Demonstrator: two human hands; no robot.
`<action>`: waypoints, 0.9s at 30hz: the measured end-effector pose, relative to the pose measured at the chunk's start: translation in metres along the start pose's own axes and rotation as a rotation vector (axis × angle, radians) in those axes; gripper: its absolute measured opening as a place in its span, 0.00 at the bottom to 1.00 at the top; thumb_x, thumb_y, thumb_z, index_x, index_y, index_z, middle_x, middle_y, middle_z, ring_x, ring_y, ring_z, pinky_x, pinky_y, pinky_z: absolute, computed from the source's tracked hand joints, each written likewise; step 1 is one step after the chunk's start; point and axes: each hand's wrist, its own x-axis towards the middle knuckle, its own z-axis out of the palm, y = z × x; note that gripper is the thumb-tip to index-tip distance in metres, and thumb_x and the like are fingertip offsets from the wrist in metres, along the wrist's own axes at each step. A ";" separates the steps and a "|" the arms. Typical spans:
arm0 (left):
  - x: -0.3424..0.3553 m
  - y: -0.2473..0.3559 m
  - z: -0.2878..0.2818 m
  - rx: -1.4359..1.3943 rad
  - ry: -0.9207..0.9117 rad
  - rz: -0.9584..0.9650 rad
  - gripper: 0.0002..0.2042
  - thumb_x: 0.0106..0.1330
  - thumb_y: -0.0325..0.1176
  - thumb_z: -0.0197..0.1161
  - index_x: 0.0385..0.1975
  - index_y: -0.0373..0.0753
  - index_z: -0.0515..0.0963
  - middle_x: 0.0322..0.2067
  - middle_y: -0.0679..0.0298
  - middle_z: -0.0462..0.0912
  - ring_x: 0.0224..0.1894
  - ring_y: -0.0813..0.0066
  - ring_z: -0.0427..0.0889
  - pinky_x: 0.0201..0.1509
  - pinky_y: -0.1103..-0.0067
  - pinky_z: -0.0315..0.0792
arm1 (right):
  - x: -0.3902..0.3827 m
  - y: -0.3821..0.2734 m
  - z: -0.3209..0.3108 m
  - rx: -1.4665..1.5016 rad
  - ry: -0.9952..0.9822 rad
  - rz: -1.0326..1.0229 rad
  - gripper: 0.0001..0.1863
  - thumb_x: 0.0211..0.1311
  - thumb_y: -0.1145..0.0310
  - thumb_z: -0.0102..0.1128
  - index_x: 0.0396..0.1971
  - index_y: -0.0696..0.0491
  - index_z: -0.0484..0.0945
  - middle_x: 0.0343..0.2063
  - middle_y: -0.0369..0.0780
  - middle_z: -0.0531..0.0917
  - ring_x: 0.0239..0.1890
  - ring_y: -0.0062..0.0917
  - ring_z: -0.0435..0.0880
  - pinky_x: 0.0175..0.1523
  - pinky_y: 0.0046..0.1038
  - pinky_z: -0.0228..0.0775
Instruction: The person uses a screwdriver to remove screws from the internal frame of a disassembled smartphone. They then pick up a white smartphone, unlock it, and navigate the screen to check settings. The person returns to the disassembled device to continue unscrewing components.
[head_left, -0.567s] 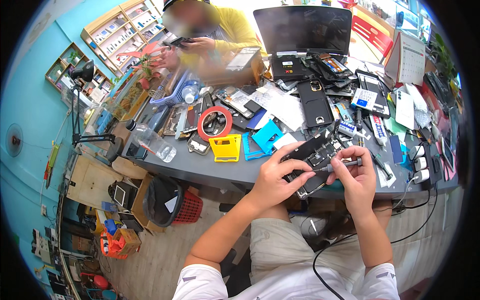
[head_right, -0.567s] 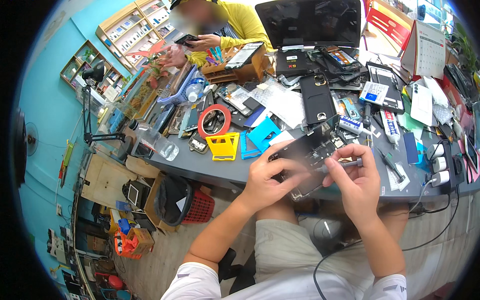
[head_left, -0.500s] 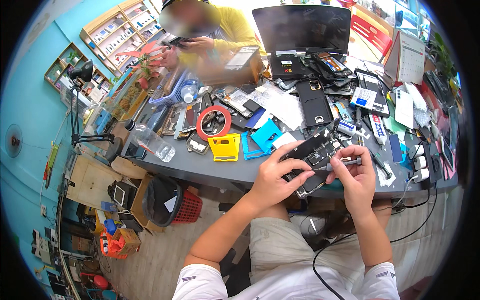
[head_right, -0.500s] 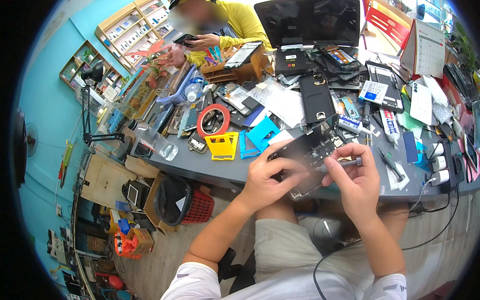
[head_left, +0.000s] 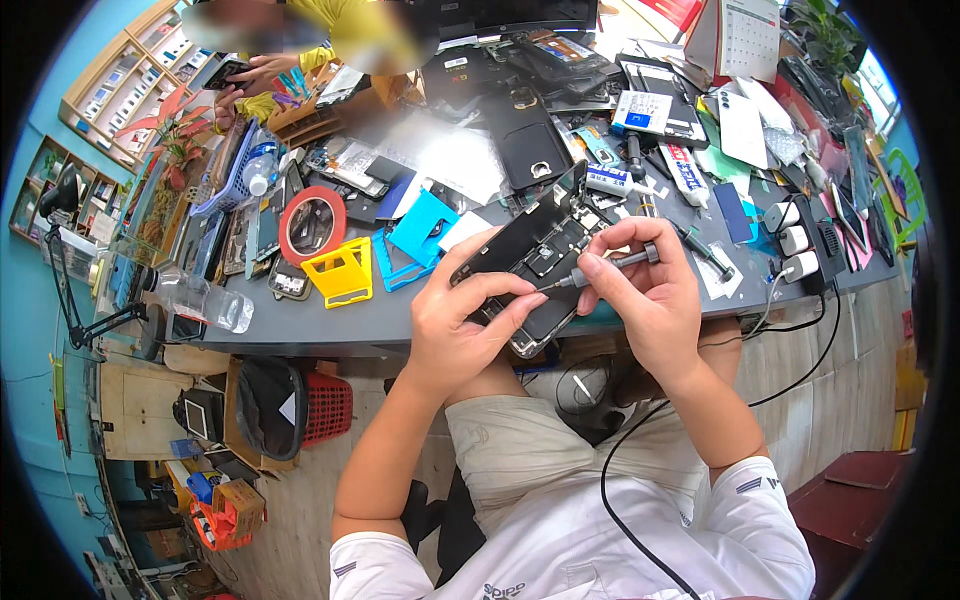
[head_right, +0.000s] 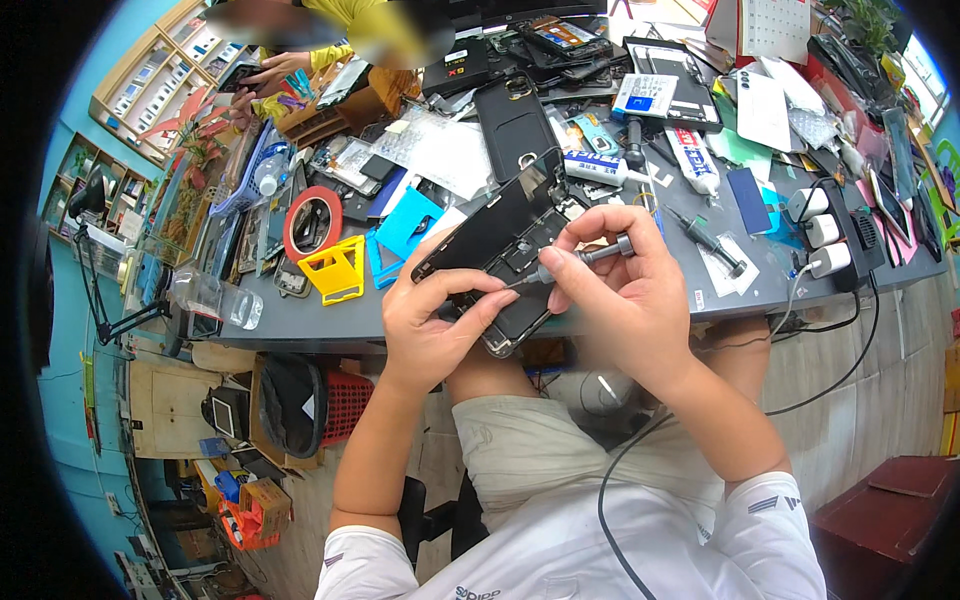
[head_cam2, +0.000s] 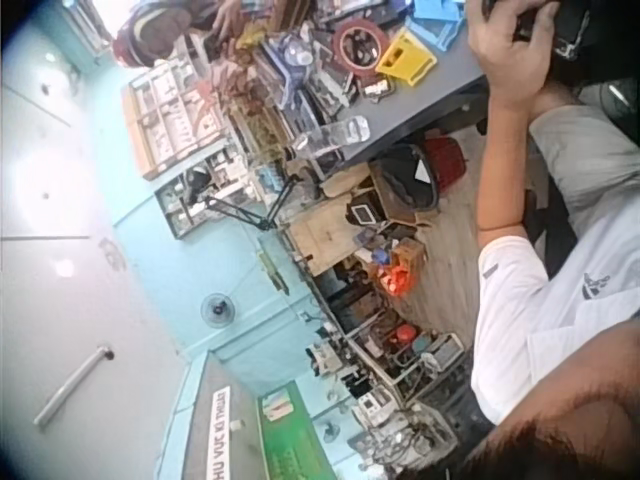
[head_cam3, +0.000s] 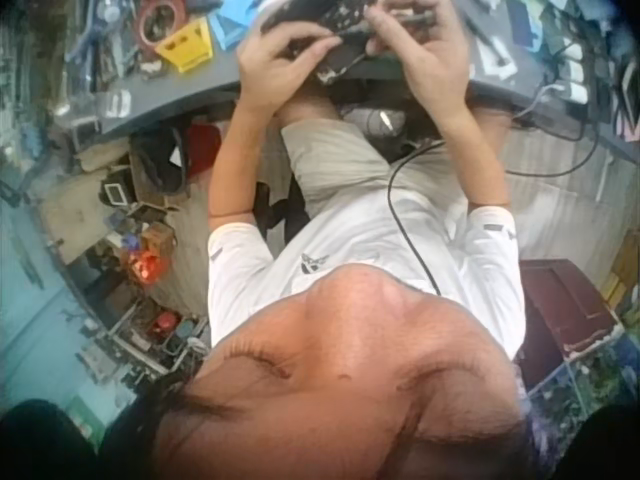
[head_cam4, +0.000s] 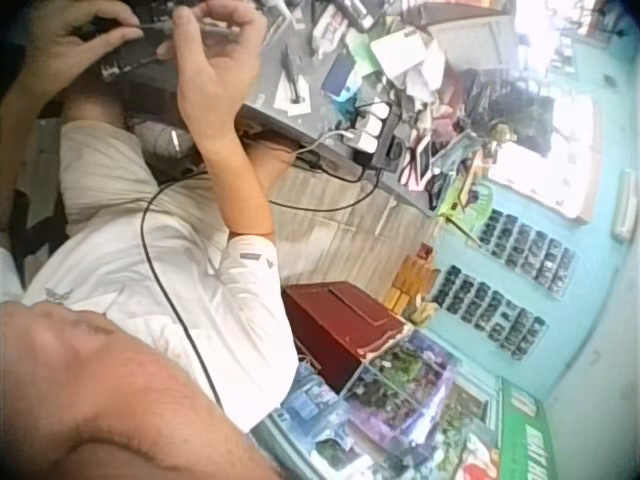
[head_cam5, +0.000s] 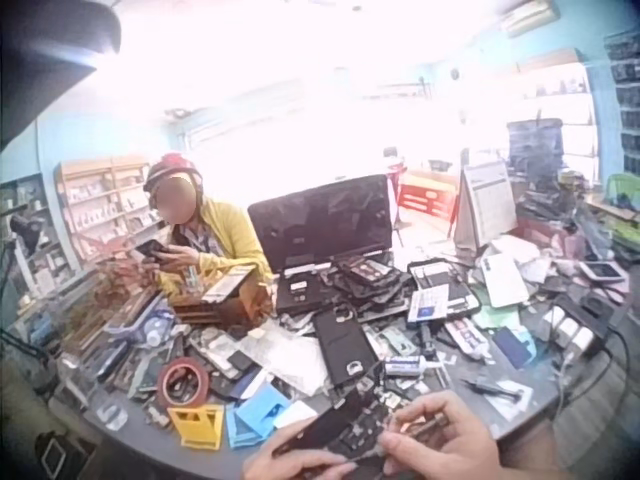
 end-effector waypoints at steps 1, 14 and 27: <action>0.001 -0.001 -0.001 0.011 -0.003 0.024 0.11 0.53 0.26 0.84 0.35 0.39 0.91 0.57 0.48 0.85 0.53 0.57 0.90 0.55 0.69 0.83 | -0.001 0.000 0.000 0.000 0.001 -0.003 0.16 0.70 0.77 0.72 0.50 0.57 0.73 0.41 0.40 0.85 0.30 0.19 0.89 0.34 0.18 0.79; -0.001 -0.002 -0.001 0.006 0.001 -0.007 0.11 0.52 0.26 0.85 0.35 0.40 0.91 0.57 0.48 0.85 0.53 0.57 0.90 0.56 0.68 0.83 | 0.000 0.001 0.001 0.012 -0.021 -0.012 0.16 0.70 0.78 0.71 0.51 0.58 0.73 0.41 0.40 0.85 0.31 0.19 0.88 0.35 0.18 0.79; 0.000 -0.001 -0.002 0.020 -0.018 0.012 0.11 0.53 0.26 0.84 0.35 0.40 0.91 0.58 0.49 0.85 0.53 0.58 0.90 0.56 0.69 0.83 | 0.000 -0.001 0.001 0.011 -0.024 0.009 0.17 0.70 0.78 0.71 0.51 0.58 0.73 0.40 0.40 0.85 0.31 0.18 0.88 0.36 0.18 0.79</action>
